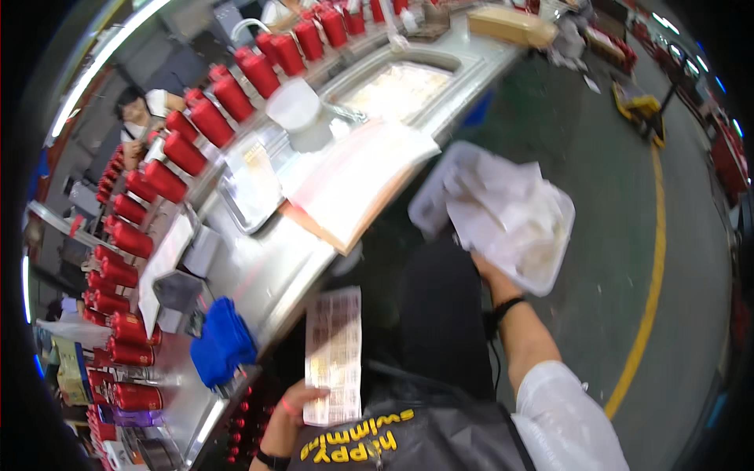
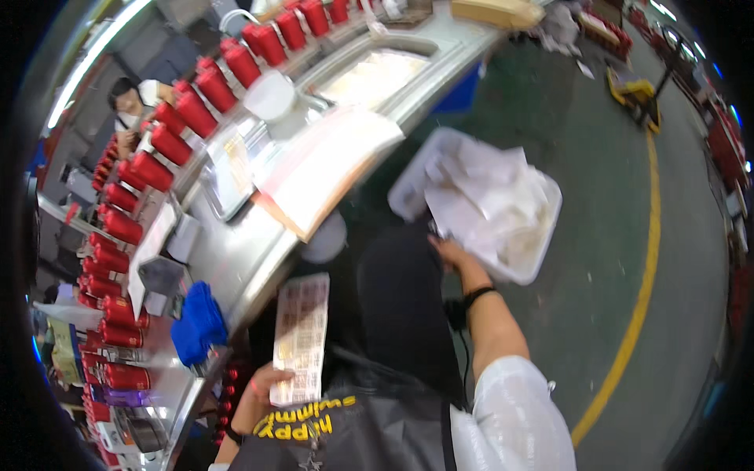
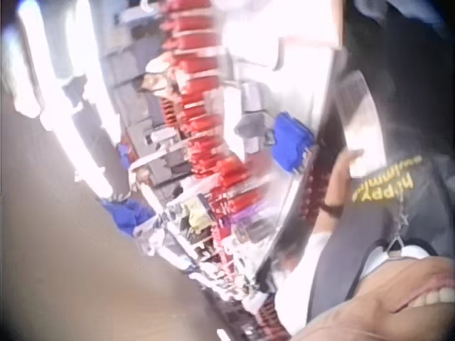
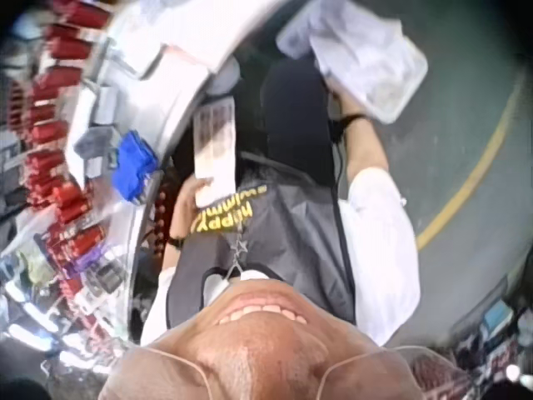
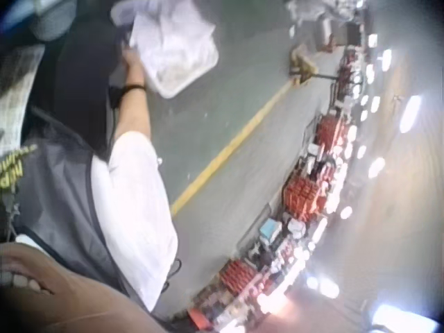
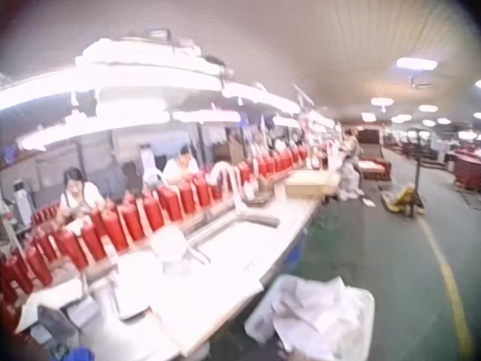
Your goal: Applying gold decorative stickers to red metal canisters/bottles on an assembly line.
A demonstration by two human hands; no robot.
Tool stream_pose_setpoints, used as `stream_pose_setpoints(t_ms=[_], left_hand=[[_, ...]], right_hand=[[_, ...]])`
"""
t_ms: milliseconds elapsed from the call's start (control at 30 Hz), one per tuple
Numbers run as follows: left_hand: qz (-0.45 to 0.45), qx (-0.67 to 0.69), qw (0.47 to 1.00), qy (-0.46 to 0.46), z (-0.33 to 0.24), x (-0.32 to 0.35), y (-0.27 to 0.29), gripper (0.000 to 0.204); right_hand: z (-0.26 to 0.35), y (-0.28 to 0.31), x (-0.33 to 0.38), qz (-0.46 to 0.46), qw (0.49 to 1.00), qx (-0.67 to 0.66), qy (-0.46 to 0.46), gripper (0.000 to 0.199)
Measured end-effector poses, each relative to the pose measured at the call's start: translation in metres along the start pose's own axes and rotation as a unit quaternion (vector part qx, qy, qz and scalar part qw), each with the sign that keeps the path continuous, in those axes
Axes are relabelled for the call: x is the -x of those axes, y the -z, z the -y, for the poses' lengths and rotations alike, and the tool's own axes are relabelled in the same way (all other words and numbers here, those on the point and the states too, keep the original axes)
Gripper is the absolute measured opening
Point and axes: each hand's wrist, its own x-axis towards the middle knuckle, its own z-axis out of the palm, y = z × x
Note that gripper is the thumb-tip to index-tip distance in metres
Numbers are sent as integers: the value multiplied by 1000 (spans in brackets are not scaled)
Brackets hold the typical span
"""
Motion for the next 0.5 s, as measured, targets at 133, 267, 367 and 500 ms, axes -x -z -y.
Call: stream_pose_setpoints(t_ms=[133, 267, 367, 500], left_hand=[[26, 54, 998, 32, 6, 2, 8, 58], [-8, 81, 997, 15, -1, 14, 5, 61], [-37, 93, 995, 22, -4, -1, 9, 55], [-29, 69, 997, 22, -4, -11, 11, 53]], right_hand=[[-14, -47, -38, 65, 958, -230, -159, 35], [-4, -58, -60, -100, 983, 152, -7, 24], [-19, -74, -72, -155, 977, 135, -51, 24], [-28, -64, -96, 45, 951, 296, 83, 26]])
